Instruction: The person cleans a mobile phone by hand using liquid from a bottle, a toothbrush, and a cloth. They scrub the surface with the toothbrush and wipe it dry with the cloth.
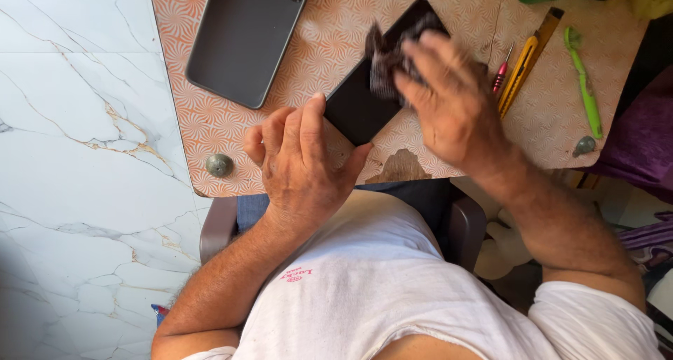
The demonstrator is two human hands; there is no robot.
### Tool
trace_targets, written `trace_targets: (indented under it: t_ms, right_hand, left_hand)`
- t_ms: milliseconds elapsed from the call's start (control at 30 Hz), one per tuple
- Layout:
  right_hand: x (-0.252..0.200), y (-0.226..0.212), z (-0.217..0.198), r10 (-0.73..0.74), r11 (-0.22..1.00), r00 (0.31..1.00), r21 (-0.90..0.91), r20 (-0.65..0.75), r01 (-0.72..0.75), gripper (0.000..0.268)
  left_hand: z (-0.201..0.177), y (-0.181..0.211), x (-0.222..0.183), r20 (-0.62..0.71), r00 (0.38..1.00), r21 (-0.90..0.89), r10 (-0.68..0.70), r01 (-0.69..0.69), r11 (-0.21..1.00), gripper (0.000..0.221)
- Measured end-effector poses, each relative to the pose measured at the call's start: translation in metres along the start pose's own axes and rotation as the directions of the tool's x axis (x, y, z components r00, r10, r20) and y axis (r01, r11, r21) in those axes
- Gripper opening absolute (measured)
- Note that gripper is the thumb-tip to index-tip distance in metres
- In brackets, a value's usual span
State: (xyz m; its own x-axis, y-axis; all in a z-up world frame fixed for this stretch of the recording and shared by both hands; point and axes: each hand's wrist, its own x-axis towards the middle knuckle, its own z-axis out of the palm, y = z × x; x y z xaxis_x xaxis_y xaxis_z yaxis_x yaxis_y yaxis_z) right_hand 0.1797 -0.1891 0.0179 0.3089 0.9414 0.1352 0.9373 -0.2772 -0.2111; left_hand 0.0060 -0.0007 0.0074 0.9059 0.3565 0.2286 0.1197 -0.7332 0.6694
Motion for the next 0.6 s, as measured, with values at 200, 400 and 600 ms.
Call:
trace_targets:
  t_ms: [200,400,600]
  right_hand:
    - [0.015,-0.044,-0.001,-0.141,0.97,0.984,0.212,0.113,0.115,0.034]
    - [0.018,-0.041,-0.021,-0.186,0.932,0.949,0.353,0.256,0.087,0.048]
    - [0.027,-0.038,0.001,-0.211,0.936,0.946,0.329,0.245,0.124,0.066]
  left_hand:
    - [0.012,-0.002,-0.007,-0.056,0.997,-0.048,-0.059,0.056,0.997,0.098]
    - [0.008,-0.004,-0.008,-0.063,0.998,-0.062,-0.027,0.023,0.998,0.103]
    - [0.011,0.0,-0.006,-0.066,0.993,-0.038,-0.098,0.096,0.995,0.102]
